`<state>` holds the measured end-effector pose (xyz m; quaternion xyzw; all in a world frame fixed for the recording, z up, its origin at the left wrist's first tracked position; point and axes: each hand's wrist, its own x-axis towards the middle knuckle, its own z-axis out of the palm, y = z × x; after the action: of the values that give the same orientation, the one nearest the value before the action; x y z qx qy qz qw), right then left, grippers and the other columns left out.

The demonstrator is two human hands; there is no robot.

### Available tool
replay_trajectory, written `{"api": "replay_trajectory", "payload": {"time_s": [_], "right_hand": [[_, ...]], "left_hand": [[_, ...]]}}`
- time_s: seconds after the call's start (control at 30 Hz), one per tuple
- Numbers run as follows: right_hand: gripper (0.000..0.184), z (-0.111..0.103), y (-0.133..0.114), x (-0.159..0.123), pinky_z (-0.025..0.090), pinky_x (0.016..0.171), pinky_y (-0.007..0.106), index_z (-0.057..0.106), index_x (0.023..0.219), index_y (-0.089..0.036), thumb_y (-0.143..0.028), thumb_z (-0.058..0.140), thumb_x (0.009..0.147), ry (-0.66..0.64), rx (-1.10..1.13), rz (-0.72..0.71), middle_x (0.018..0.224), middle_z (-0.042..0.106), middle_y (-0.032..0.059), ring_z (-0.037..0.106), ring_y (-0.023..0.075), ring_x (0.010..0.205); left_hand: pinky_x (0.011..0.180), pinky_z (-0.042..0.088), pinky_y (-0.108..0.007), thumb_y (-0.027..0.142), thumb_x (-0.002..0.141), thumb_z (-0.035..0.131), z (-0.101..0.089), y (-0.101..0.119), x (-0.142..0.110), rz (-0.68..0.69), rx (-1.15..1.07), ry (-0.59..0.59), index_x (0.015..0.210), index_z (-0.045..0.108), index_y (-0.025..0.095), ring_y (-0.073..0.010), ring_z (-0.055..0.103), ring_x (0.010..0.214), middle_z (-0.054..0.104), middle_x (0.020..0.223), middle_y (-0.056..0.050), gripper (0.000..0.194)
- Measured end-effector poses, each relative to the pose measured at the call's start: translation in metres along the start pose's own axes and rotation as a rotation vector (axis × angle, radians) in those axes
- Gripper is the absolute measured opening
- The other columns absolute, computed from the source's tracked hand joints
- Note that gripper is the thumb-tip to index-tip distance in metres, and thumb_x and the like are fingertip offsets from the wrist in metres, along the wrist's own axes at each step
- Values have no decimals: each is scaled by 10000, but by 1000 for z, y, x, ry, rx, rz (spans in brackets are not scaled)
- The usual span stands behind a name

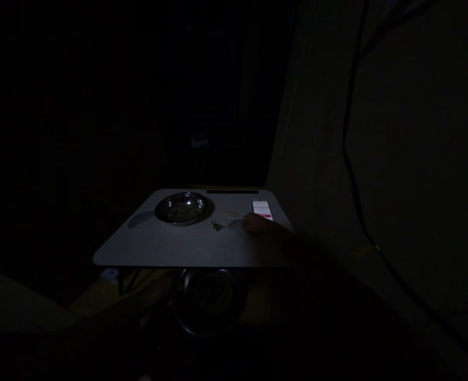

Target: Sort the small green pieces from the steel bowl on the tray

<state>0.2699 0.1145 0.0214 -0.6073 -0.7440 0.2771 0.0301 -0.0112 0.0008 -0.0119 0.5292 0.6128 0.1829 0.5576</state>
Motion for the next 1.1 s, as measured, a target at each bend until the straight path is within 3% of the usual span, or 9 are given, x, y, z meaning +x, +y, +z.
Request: {"api": "replay_trajectory", "payload": {"time_s": [0.2,0.43,0.73,1.1], "right_hand": [[180,-6,0,-3,352,430,154,559,776,-100,-110,440,642,6,-61,-16,653,569,40,488,77,493],[188,-7,1,-3,345,465,166,560,806,-97,-175,436,688,40,-218,-37,743,583,69,508,100,561],[296,-3,-3,4,361,682,190,525,988,-114,-207,431,723,215,-363,-59,1029,533,106,498,168,903],[312,-5,-12,20,368,660,255,486,1040,-176,-248,384,754,309,-462,37,1024,541,97,507,198,881]], "left_hand": [[407,302,-191,123,580,387,1,-2,5,16,-62,-11,492,450,133,-80,399,376,427,404,27,109],[412,310,-193,114,585,386,2,5,0,-14,-17,19,544,492,130,-90,422,396,456,417,20,116],[431,313,-204,171,590,407,2,6,-4,6,-19,45,517,473,130,-94,418,397,447,404,27,106],[400,299,-193,137,586,378,3,4,3,-26,-37,0,514,463,128,-82,410,362,443,404,28,112]]}}
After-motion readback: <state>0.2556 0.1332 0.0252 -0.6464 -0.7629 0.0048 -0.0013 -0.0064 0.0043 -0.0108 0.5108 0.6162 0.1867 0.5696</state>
